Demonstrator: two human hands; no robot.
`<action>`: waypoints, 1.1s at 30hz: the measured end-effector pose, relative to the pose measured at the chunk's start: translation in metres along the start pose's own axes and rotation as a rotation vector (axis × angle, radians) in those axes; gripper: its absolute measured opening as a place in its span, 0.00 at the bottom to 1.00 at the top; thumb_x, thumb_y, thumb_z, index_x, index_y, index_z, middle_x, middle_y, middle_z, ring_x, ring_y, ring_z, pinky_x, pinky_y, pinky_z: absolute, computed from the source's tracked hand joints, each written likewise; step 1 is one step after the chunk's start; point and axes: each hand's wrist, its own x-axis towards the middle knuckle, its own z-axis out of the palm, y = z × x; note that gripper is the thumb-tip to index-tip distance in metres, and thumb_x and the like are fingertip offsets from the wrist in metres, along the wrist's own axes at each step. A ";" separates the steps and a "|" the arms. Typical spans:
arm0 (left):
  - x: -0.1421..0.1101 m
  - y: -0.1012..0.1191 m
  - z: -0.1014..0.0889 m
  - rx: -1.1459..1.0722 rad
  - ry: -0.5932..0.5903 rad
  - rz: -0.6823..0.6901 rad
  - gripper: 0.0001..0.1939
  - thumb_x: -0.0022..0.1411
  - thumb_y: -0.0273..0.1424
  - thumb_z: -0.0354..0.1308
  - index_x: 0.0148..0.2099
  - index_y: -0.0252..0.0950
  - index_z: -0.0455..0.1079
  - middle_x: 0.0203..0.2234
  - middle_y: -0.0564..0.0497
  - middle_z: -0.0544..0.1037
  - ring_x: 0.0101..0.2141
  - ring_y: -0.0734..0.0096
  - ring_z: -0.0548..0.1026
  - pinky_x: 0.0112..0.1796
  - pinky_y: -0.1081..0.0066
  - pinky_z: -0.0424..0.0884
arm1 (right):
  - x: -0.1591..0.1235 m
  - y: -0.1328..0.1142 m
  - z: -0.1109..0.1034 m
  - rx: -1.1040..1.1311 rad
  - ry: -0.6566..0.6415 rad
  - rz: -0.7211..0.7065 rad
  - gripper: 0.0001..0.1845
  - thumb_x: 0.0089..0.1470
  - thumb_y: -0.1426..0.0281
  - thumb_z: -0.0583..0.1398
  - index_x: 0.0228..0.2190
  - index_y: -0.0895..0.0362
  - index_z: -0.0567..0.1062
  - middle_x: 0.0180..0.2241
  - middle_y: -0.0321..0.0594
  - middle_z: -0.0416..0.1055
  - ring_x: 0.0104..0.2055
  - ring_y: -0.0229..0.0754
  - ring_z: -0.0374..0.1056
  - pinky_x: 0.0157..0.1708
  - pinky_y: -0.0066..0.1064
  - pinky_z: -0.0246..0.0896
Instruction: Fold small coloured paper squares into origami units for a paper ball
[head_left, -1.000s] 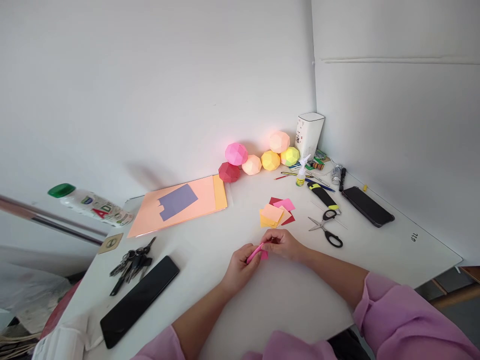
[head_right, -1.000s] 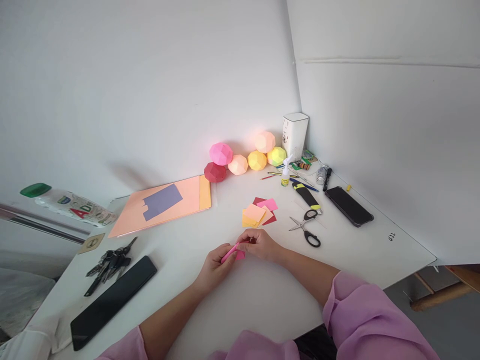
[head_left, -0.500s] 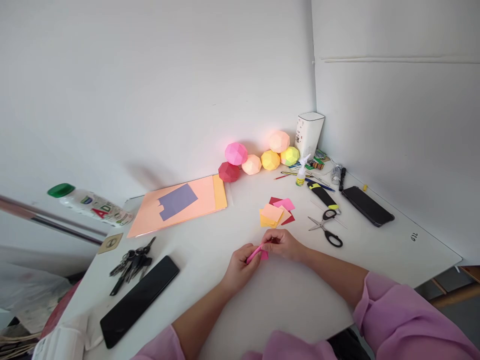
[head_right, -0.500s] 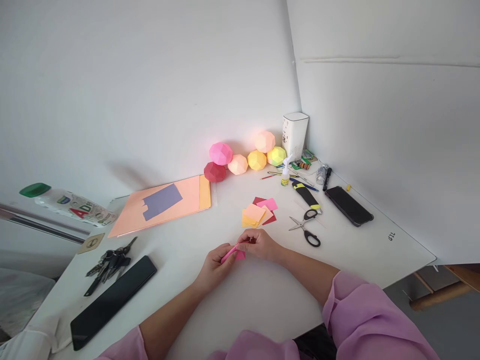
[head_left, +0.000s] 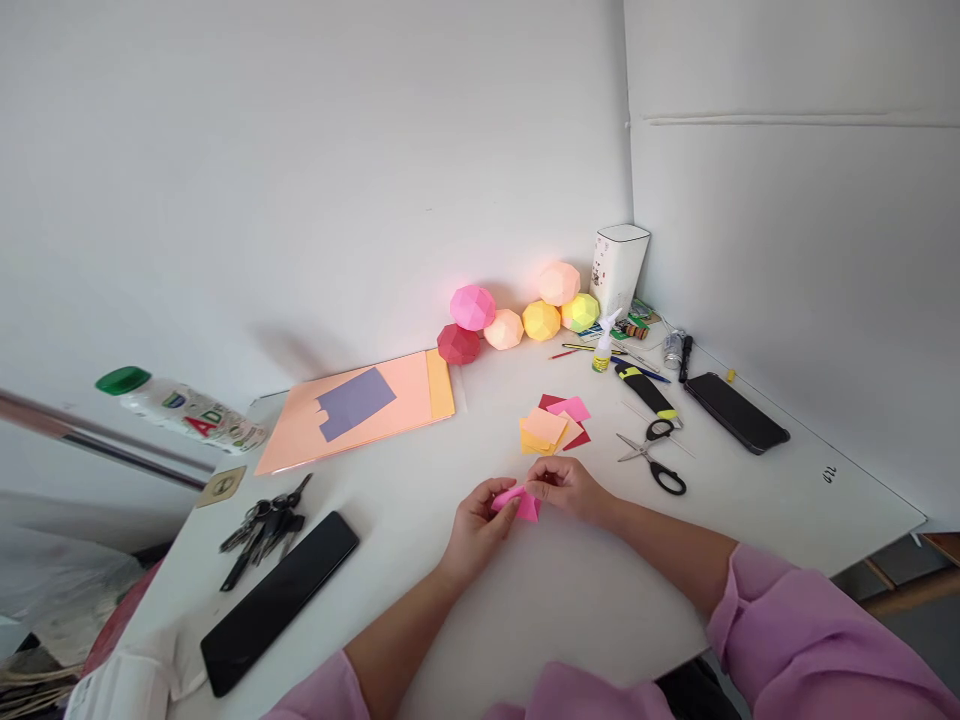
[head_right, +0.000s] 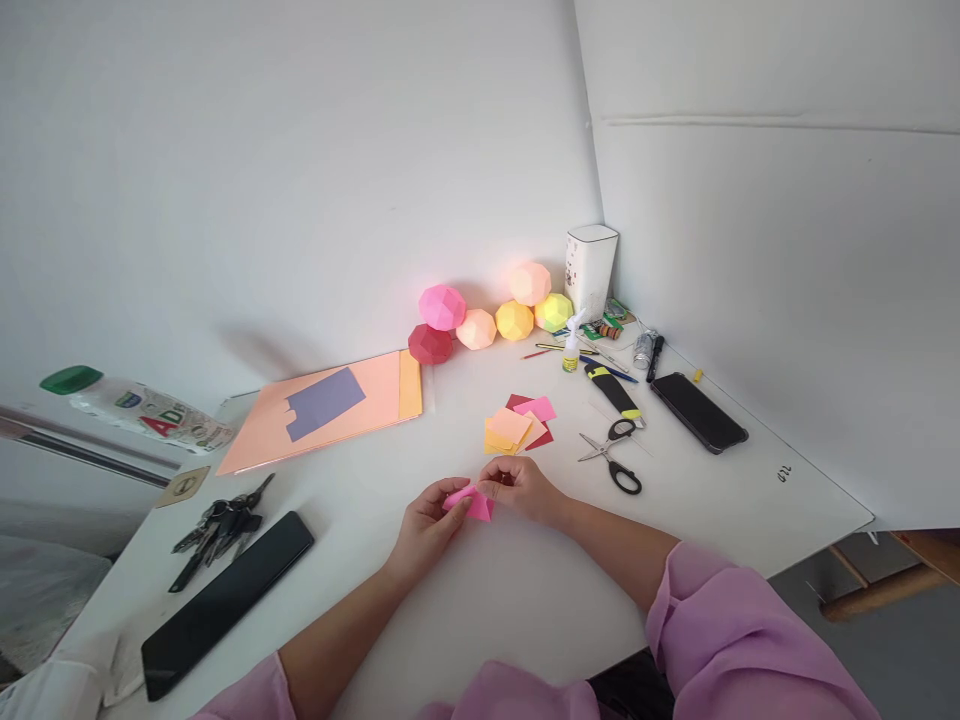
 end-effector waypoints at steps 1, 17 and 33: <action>0.001 -0.001 0.000 -0.050 0.026 -0.038 0.18 0.50 0.41 0.62 0.40 0.35 0.70 0.22 0.56 0.70 0.19 0.79 0.63 0.21 0.76 0.62 | -0.001 -0.001 0.001 -0.021 0.017 -0.003 0.11 0.52 0.63 0.59 0.26 0.59 0.70 0.23 0.33 0.62 0.24 0.33 0.56 0.25 0.27 0.54; 0.004 -0.004 -0.001 -0.176 0.004 -0.075 0.19 0.49 0.40 0.64 0.40 0.34 0.71 0.26 0.53 0.73 0.20 0.80 0.64 0.20 0.77 0.62 | 0.000 0.006 0.008 -0.361 0.037 -0.262 0.14 0.54 0.60 0.58 0.35 0.58 0.74 0.31 0.40 0.72 0.31 0.37 0.65 0.30 0.29 0.61; 0.002 0.004 0.000 -0.168 -0.014 -0.107 0.21 0.48 0.40 0.65 0.42 0.35 0.71 0.20 0.57 0.70 0.19 0.81 0.64 0.22 0.76 0.61 | -0.001 0.007 0.010 -0.355 0.074 -0.307 0.12 0.56 0.63 0.57 0.34 0.58 0.75 0.31 0.42 0.70 0.30 0.39 0.64 0.30 0.31 0.63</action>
